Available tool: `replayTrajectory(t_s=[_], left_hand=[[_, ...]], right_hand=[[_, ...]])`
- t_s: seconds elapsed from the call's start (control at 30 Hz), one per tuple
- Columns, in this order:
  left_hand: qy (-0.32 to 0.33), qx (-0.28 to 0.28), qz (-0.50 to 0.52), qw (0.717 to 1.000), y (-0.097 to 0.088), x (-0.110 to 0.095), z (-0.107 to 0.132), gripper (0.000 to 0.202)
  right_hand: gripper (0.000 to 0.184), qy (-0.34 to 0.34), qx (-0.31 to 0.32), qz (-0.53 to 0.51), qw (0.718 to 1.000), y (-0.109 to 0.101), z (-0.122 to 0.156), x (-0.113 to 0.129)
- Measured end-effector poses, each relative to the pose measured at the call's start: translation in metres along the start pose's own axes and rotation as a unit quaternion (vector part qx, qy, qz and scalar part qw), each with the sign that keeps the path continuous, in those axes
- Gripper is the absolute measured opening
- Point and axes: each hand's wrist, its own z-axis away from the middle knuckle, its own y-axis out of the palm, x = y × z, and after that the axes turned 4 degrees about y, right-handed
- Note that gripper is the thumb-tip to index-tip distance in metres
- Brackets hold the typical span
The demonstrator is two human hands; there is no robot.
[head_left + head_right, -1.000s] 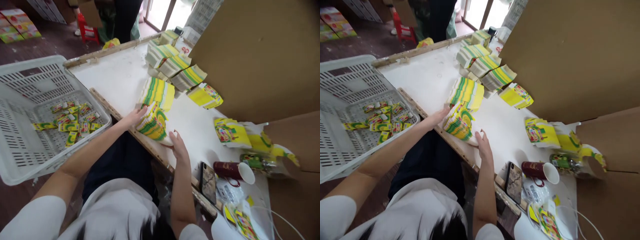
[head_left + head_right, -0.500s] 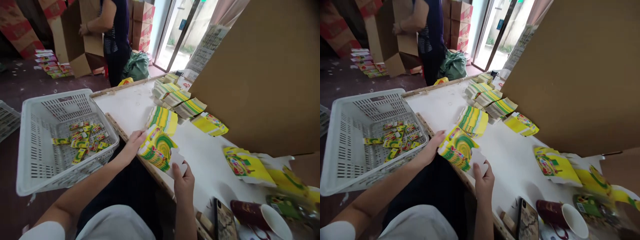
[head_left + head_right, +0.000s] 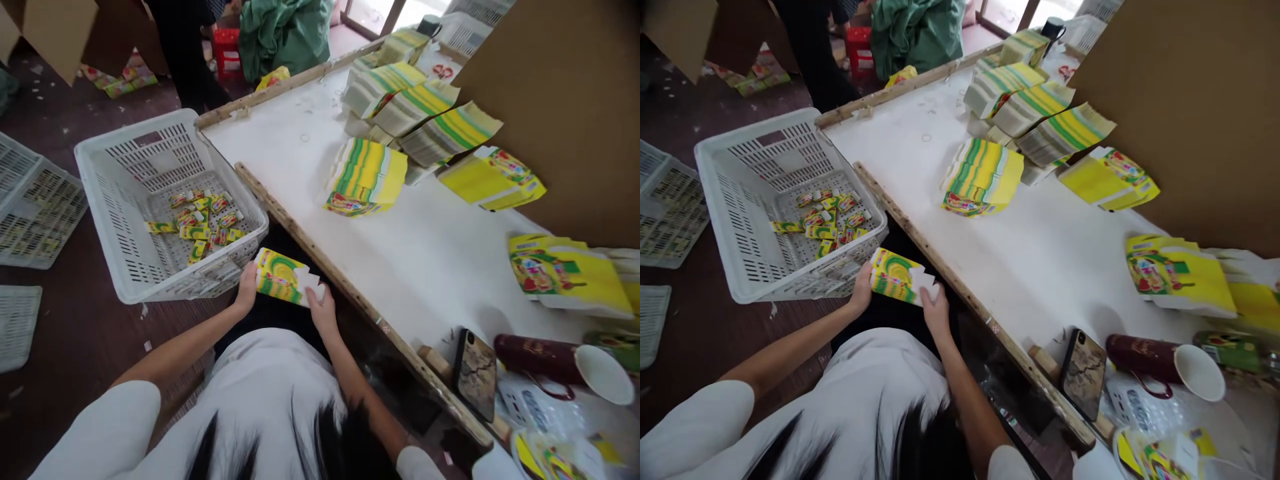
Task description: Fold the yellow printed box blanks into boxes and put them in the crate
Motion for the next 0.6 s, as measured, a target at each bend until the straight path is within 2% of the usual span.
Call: replayTrajectory(t_s=[0.13, 0.23, 0.3, 0.43, 0.5, 0.53, 0.6], left_hand=[[0.007, 0.019, -0.012, 1.000, 0.010, 0.015, -0.006, 0.042], [0.000, 0.021, -0.004, 1.000, 0.012, 0.019, -0.005, 0.045], [-0.010, 0.021, 0.008, 1.000, 0.010, 0.024, -0.007, 0.047], [-0.038, -0.017, 0.036, 0.998, 0.002, 0.033, -0.027, 0.057], [-0.049, -0.057, 0.038, 0.996, -0.003, 0.036, -0.044, 0.051], [-0.053, -0.077, 0.038, 0.995, -0.005, 0.036, -0.051, 0.045], [-0.059, -0.111, 0.036, 0.991, -0.008, 0.036, -0.060, 0.036]], right_hand=[[0.063, 0.021, -0.027, 0.016, 0.999, 0.001, -0.023, -0.020], [0.068, 0.030, -0.020, 0.033, 0.999, -0.003, -0.022, -0.020], [0.065, 0.034, -0.006, 0.055, 0.998, -0.014, -0.016, -0.016], [0.043, 0.035, -0.001, 0.131, 0.991, -0.059, 0.006, 0.007], [0.030, 0.016, -0.007, 0.215, 0.976, -0.078, 0.018, 0.024], [0.028, -0.008, -0.003, 0.241, 0.971, -0.083, 0.023, 0.033], [0.025, -0.076, 0.020, 0.225, 0.971, -0.080, 0.028, 0.047]])
